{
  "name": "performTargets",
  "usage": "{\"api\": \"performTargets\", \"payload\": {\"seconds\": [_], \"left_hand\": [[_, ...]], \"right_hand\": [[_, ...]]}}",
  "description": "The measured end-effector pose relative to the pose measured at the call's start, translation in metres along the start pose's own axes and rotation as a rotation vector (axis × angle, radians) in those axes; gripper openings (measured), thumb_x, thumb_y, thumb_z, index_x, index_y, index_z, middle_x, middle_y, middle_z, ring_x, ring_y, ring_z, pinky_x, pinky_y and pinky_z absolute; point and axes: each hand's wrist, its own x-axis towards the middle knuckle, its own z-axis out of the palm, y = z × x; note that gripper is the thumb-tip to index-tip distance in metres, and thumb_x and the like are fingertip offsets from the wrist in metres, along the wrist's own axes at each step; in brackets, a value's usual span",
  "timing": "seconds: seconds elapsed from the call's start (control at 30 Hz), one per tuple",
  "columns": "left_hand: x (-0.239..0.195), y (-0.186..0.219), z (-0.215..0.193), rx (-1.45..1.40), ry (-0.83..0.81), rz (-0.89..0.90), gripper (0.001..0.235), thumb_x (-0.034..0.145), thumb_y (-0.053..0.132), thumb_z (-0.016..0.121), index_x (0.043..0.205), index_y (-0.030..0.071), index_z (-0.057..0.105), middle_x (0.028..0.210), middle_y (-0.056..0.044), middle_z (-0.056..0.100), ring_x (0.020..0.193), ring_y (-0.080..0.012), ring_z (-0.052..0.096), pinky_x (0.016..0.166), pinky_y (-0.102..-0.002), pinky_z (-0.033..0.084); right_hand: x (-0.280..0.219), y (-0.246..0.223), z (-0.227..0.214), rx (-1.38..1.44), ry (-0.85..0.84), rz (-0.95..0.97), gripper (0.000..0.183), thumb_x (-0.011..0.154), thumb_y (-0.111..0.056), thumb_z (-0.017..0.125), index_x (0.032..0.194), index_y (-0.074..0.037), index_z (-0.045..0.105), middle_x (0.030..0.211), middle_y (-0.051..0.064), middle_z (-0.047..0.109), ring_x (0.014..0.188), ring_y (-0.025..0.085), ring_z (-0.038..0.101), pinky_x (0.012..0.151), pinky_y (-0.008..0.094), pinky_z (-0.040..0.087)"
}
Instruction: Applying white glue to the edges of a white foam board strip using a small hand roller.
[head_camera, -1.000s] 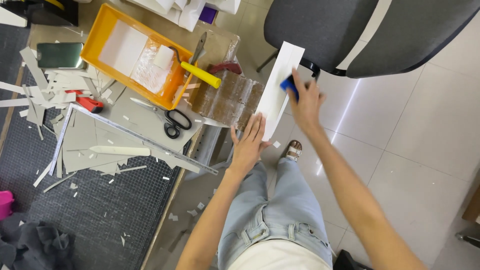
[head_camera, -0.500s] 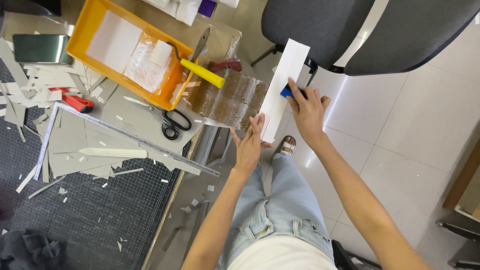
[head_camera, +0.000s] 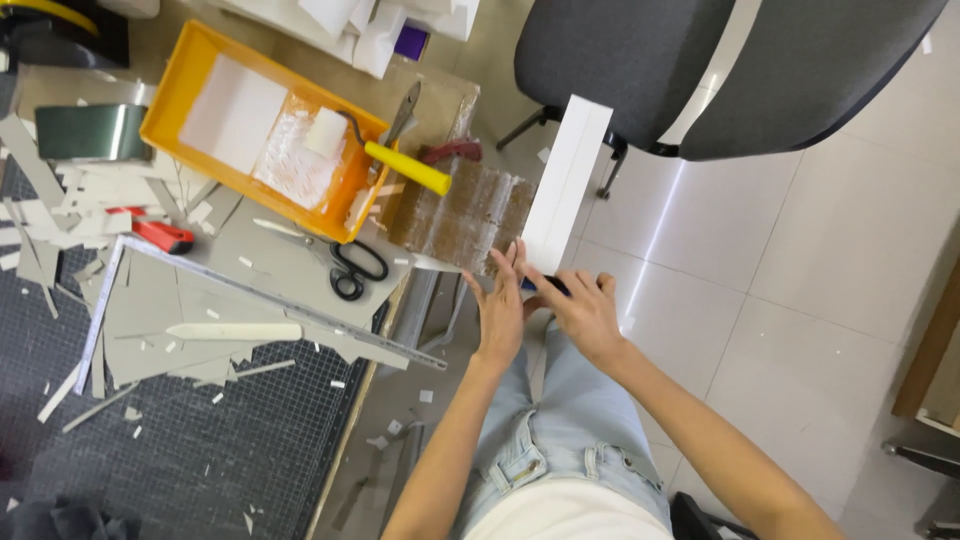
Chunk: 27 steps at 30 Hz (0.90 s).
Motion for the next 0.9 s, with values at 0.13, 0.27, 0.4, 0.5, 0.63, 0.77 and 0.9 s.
{"api": "performTargets", "payload": {"seconds": [0.13, 0.27, 0.4, 0.5, 0.63, 0.77, 0.9], "left_hand": [[0.000, 0.003, 0.000, 0.053, -0.010, 0.016, 0.116, 0.084, 0.042, 0.072, 0.156, -0.005, -0.005, 0.163, -0.010, 0.032, 0.148, -0.0216, 0.033, 0.108, -0.079, -0.003], [0.000, 0.002, 0.006, 0.152, -0.012, 0.014, 0.112, 0.083, 0.046, 0.067, 0.156, -0.007, 0.000, 0.163, -0.011, 0.032, 0.147, -0.0226, 0.034, 0.108, -0.077, 0.000], [-0.002, 0.008, -0.001, 0.149, 0.020, -0.002, 0.129, 0.080, 0.038, 0.080, 0.155, -0.002, -0.016, 0.164, -0.005, 0.032, 0.150, -0.0206, 0.035, 0.112, -0.076, 0.004], [0.000, 0.004, -0.004, 0.061, -0.069, -0.013, 0.124, 0.082, 0.031, 0.081, 0.157, 0.003, -0.014, 0.165, -0.006, 0.030, 0.151, -0.0202, 0.033, 0.106, -0.079, -0.008], [0.027, 0.034, -0.050, -0.065, -0.312, -0.117, 0.110, 0.083, 0.032, 0.079, 0.159, 0.002, 0.005, 0.166, -0.012, 0.023, 0.153, -0.0293, 0.018, 0.100, -0.087, -0.005], [0.072, 0.048, -0.032, 0.189, -0.277, 0.037, 0.088, 0.096, 0.041, 0.061, 0.160, 0.004, 0.014, 0.165, -0.026, 0.016, 0.156, -0.0372, 0.008, 0.106, -0.082, 0.003], [0.102, 0.033, 0.000, 0.446, -0.265, 0.230, 0.077, 0.098, 0.032, 0.060, 0.161, 0.009, 0.022, 0.167, -0.022, 0.012, 0.157, -0.0350, 0.007, 0.113, -0.077, 0.008]], "right_hand": [[0.057, 0.065, 0.021, -0.156, 0.035, -0.014, 0.046, 0.102, -0.023, 0.047, 0.145, -0.040, 0.051, 0.102, -0.004, 0.052, 0.089, 0.016, 0.049, 0.084, 0.044, 0.029], [0.134, 0.141, 0.030, -0.321, 0.271, 0.037, 0.047, 0.099, -0.016, 0.062, 0.142, -0.035, 0.058, 0.102, -0.002, 0.054, 0.091, 0.019, 0.049, 0.084, 0.044, 0.031], [0.175, 0.169, 0.002, -0.489, 0.456, 0.169, 0.072, 0.082, 0.011, 0.072, 0.141, -0.029, 0.059, 0.084, -0.004, 0.049, 0.078, 0.017, 0.044, 0.072, 0.035, 0.032], [0.141, 0.151, -0.007, 0.694, 0.592, 0.607, 0.071, 0.095, 0.013, 0.063, 0.154, -0.013, 0.034, 0.157, 0.008, 0.042, 0.146, 0.028, 0.041, 0.125, 0.040, 0.029], [0.046, 0.100, 0.062, 1.459, 0.628, 1.211, 0.030, 0.087, -0.012, 0.081, 0.108, -0.010, 0.060, 0.092, -0.003, 0.062, 0.075, 0.014, 0.064, 0.064, 0.026, 0.057], [0.002, 0.015, 0.073, 1.698, 0.624, 1.288, 0.027, 0.096, -0.017, 0.071, 0.115, -0.017, 0.052, 0.082, 0.002, 0.064, 0.059, 0.016, 0.069, 0.045, 0.027, 0.060], [0.004, -0.032, 0.043, 1.703, 0.638, 1.172, 0.040, 0.098, -0.017, 0.067, 0.133, -0.021, 0.047, 0.090, 0.001, 0.064, 0.068, 0.014, 0.070, 0.055, 0.026, 0.065]]}}
